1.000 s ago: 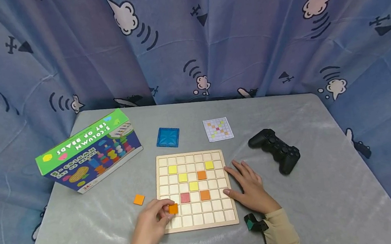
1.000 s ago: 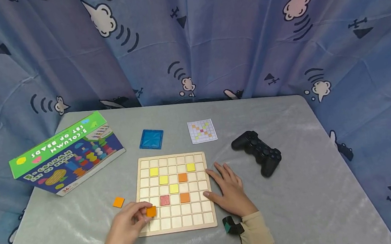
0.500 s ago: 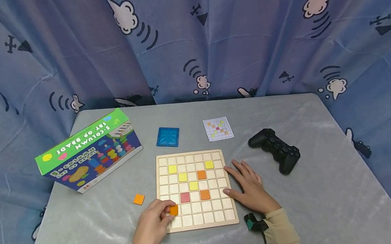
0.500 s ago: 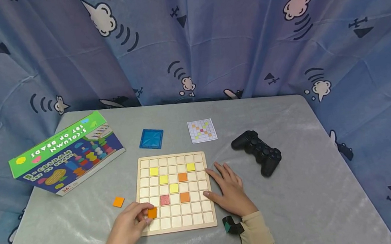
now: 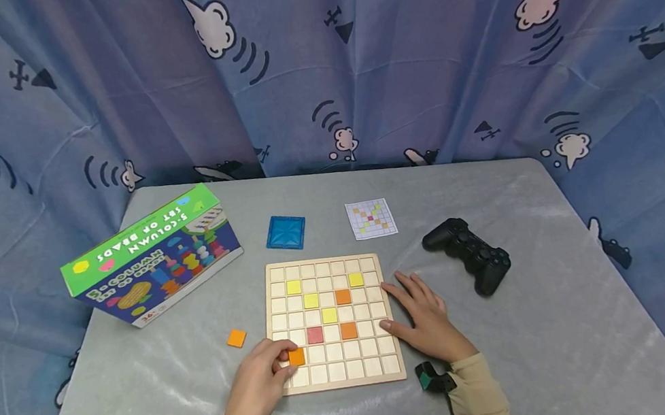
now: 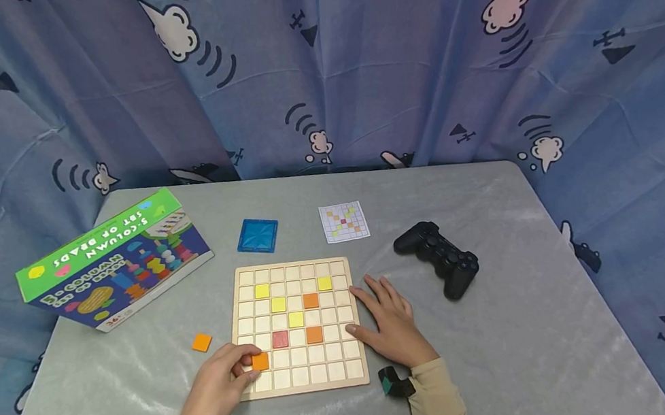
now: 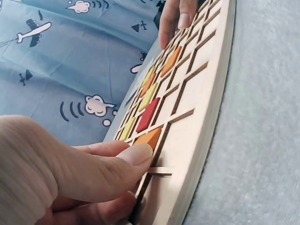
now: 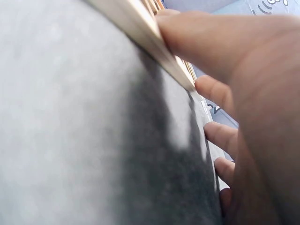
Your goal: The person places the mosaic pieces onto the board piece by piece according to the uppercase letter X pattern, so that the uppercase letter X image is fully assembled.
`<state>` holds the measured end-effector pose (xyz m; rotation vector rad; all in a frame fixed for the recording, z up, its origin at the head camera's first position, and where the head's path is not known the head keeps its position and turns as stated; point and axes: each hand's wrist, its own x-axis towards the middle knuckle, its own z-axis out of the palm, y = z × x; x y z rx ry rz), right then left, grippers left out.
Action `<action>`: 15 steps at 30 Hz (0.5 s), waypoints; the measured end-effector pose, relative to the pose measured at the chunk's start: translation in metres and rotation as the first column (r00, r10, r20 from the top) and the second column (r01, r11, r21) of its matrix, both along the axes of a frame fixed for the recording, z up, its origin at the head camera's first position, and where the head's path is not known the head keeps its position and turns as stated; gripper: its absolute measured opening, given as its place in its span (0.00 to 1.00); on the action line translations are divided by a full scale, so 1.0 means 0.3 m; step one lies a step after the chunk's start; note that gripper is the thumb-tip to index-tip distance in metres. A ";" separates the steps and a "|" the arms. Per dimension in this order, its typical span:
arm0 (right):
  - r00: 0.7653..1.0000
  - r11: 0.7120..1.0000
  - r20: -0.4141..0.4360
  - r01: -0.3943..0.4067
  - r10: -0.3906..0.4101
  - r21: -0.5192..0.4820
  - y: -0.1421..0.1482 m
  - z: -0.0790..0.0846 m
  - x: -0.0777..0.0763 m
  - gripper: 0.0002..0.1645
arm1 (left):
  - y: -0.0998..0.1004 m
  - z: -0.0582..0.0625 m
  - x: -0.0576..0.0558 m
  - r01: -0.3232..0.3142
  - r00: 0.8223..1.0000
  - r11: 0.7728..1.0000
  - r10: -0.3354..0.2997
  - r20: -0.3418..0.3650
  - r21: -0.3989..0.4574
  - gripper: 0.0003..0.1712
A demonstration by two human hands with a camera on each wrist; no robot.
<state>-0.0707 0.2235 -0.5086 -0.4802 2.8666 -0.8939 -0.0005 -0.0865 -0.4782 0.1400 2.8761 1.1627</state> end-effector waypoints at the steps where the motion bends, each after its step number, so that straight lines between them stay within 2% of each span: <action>1: 1.000 1.000 0.002 0.000 0.000 -0.001 0.000 0.000 0.000 0.42 | 0.000 -0.002 -0.001 -0.001 1.000 1.000 0.001 0.002 -0.004 0.17; 15: 1.000 1.000 -0.010 -0.002 0.002 -0.006 -0.001 0.000 0.000 0.43 | 0.007 -0.015 -0.002 0.001 0.999 1.000 -0.002 -0.042 -0.028 0.17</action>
